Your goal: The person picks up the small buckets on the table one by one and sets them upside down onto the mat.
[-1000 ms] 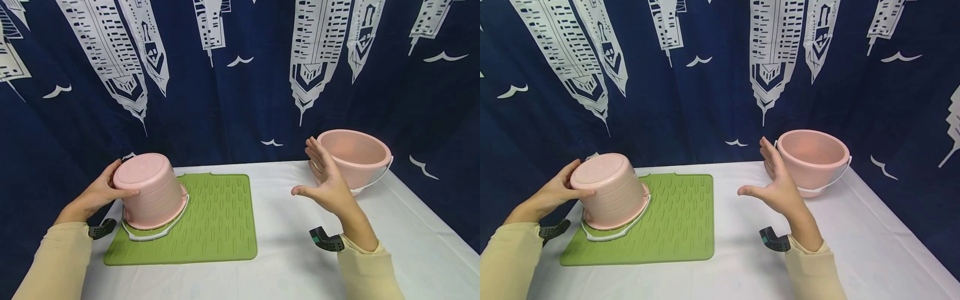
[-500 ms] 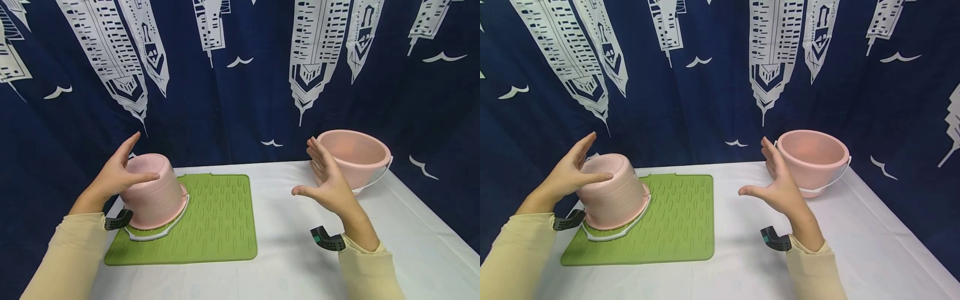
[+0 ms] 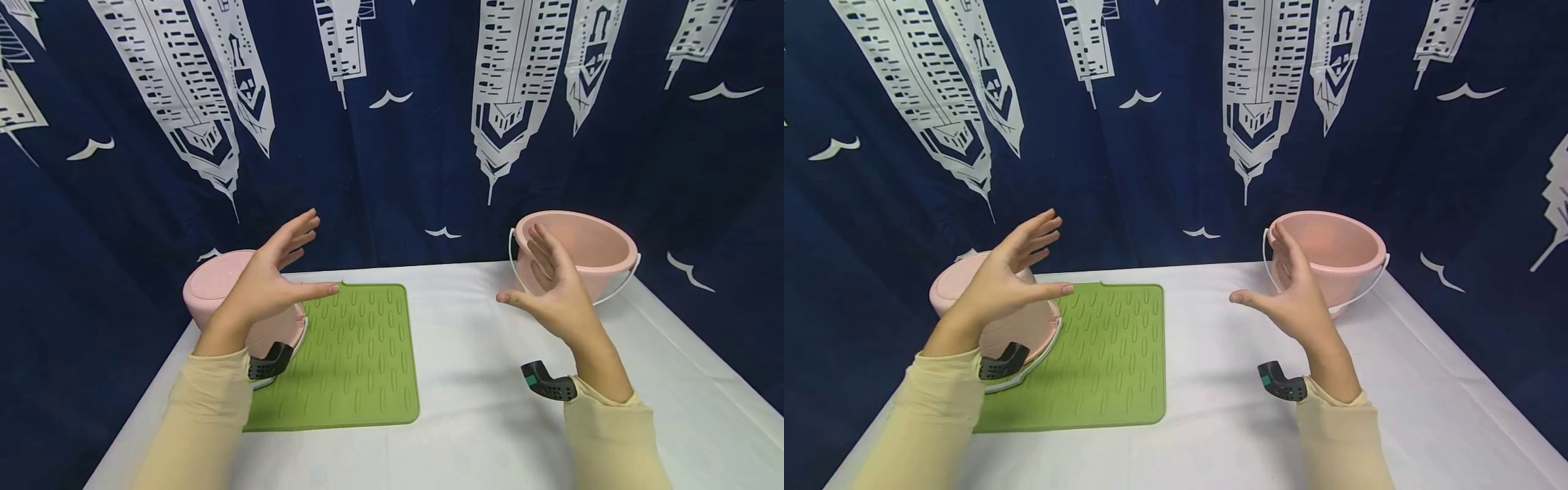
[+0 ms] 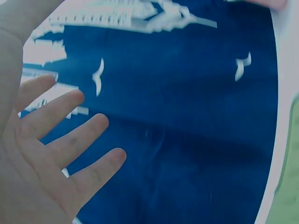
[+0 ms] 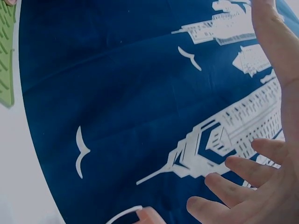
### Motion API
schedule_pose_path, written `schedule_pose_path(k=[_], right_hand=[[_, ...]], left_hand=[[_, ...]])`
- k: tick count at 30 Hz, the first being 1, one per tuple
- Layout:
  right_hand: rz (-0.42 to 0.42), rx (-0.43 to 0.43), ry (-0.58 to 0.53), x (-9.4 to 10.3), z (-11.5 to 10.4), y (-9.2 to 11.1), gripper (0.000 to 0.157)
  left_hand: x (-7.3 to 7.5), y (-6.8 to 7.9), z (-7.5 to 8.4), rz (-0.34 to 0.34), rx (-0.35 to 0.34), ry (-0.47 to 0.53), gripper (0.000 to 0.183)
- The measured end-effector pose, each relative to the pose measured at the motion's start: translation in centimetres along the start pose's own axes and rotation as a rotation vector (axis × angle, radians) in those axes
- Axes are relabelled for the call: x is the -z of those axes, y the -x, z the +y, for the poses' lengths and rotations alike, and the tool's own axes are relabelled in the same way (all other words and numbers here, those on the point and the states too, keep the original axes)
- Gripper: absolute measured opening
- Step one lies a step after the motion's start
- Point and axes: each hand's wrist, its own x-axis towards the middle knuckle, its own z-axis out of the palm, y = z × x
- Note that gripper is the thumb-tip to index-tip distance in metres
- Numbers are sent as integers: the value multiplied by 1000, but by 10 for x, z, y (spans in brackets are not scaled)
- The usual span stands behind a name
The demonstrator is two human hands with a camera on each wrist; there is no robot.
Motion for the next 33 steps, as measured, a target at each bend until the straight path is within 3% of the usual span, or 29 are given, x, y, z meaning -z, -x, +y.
schedule_pose_path(k=[5, 16, 26, 33], right_hand=[[29, -41, -1, 4, 7, -1, 113], [49, -113, -12, 7, 16, -2, 113], [35, -116, -55, 4, 19, 1, 113], [23, -116, -45, 2, 18, 1, 114]], left_hand=[[-30, -3, 11, -5, -42, 46, 101], [-74, 9, 12, -2, -23, 86, 99], [-74, 17, 10, 7, -26, 67, 97], [-73, 16, 15, -37, -41, 63, 98]])
